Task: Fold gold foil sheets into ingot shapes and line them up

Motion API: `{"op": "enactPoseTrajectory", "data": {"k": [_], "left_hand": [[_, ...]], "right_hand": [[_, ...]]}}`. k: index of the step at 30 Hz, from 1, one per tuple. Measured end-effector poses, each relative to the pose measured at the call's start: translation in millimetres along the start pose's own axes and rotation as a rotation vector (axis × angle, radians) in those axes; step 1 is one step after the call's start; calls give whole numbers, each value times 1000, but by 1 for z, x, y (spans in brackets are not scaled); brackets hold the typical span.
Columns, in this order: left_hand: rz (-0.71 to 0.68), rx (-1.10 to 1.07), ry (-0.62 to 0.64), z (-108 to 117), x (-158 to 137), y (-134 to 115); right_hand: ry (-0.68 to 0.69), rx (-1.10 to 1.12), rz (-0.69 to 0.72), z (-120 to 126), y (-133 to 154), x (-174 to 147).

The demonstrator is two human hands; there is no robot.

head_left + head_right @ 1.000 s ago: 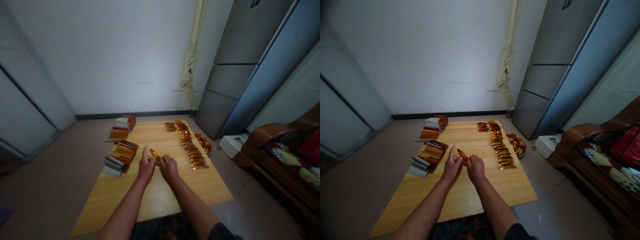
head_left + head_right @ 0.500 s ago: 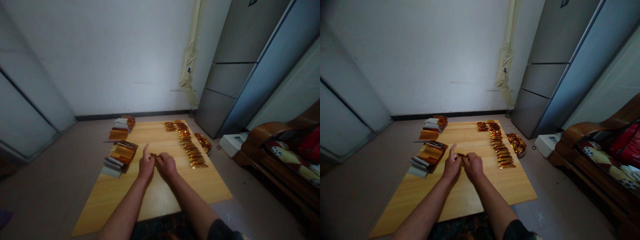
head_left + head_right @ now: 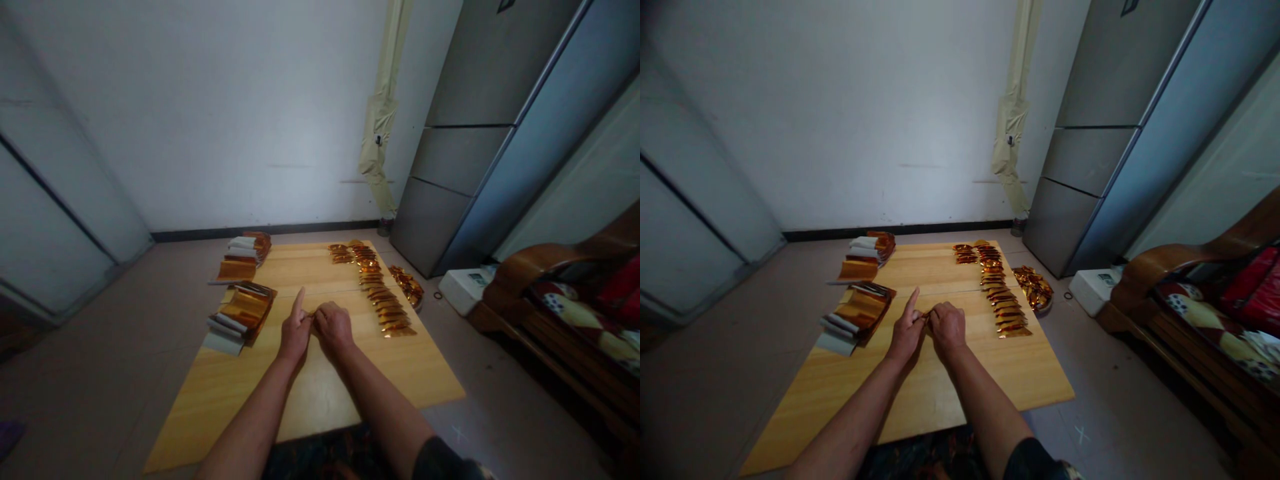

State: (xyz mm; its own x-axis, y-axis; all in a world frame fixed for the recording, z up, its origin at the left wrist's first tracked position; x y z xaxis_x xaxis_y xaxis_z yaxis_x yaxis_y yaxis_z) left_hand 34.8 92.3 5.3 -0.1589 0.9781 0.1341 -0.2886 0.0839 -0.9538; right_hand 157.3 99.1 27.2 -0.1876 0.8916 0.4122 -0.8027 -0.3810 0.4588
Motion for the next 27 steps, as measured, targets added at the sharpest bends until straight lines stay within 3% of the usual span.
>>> {"op": "enactPoseTrajectory", "data": {"k": [9, 15, 22, 27], "left_hand": [[8, 12, 4, 2, 3, -1], [8, 106, -37, 6, -4, -6], [-41, 134, -57, 4, -6, -10], [-30, 62, -35, 0, -6, -6]], "right_hand": [[13, -43, 12, 4, 2, 3], [106, -79, 124, 7, 5, 4], [6, 139, -148, 1, -5, 15], [-72, 440, -299, -3, -13, 18]]}}
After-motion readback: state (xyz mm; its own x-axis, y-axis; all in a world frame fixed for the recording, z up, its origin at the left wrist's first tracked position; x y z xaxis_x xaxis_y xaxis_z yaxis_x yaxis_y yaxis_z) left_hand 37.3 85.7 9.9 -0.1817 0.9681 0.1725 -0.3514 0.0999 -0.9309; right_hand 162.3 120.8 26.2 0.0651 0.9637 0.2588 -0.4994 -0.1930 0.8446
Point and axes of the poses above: each hand's wrist, its own x-axis towards the middle knuckle, its own z-axis out of the back of the hand, y = z × x, the point moved 4 cm from there along x, towards the middle knuckle, and after that the axes turned 2 degrees about z, right-handed, at the moved point
